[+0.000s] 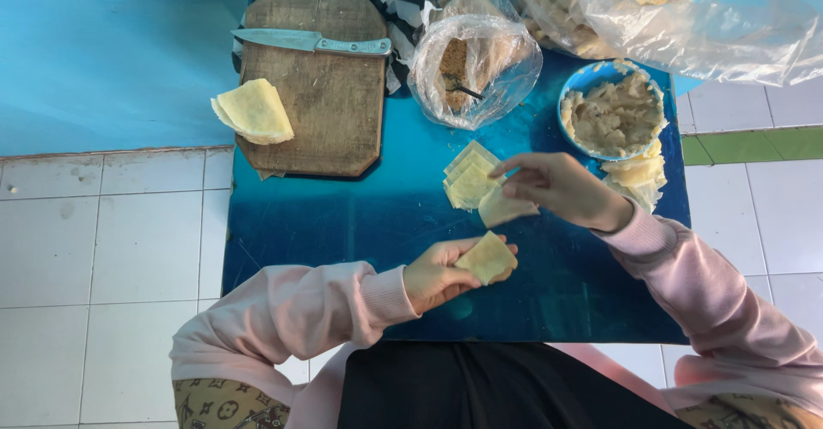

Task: The person lays thin square pastry wrappers on the table, stacking and overlapping them into a diamond lattice pattern. They then spoon filling from a bowl onto the center of the lattice and fold the wrapper edges over the filling to form a filled parcel.

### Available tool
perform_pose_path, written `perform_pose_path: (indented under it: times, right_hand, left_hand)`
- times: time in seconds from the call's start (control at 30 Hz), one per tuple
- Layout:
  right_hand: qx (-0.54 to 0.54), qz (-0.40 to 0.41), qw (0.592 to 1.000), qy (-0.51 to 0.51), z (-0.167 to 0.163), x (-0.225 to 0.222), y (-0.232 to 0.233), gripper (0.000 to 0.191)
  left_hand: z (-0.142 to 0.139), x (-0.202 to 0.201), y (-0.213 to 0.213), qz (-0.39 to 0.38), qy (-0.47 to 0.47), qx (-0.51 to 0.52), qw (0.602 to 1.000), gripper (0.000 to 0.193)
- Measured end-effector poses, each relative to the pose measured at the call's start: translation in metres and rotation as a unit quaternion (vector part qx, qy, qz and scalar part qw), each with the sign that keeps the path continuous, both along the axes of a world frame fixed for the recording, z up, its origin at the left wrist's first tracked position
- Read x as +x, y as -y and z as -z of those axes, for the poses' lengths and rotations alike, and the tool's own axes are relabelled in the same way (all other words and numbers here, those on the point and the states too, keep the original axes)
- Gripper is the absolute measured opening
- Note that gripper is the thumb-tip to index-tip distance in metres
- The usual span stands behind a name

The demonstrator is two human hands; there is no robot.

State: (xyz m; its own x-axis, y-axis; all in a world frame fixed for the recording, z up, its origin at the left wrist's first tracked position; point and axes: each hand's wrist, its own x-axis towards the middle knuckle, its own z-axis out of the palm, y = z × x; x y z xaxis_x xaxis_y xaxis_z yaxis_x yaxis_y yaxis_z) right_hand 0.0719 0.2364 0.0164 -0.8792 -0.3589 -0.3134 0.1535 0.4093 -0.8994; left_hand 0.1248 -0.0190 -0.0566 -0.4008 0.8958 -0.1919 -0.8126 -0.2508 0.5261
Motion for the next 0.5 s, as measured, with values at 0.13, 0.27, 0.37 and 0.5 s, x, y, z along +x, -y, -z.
perform_pose_path:
  times: [0.13, 0.27, 0.37, 0.5]
  right_hand:
    - [0.114, 0.037, 0.962, -0.245, -0.01, -0.004, 0.011, 0.032]
    - [0.24, -0.075, 0.821, -0.512, -0.006, 0.004, 0.029, 0.035]
    - [0.278, -0.155, 0.72, -0.617, 0.005, 0.01, 0.036, 0.038]
    - [0.304, -0.192, 0.655, -0.664, 0.021, 0.013, 0.038, 0.035]
  left_hand:
    - [0.014, 0.006, -0.001, 0.035, -0.021, 0.003, 0.999, 0.081]
    - [0.025, 0.01, -0.001, 0.052, -0.023, 0.03, 0.998, 0.082]
    - [0.029, 0.007, 0.0, 0.067, -0.011, 0.047, 0.997, 0.081]
    - [0.029, 0.0, 0.0, 0.088, -0.014, 0.044, 0.995, 0.078]
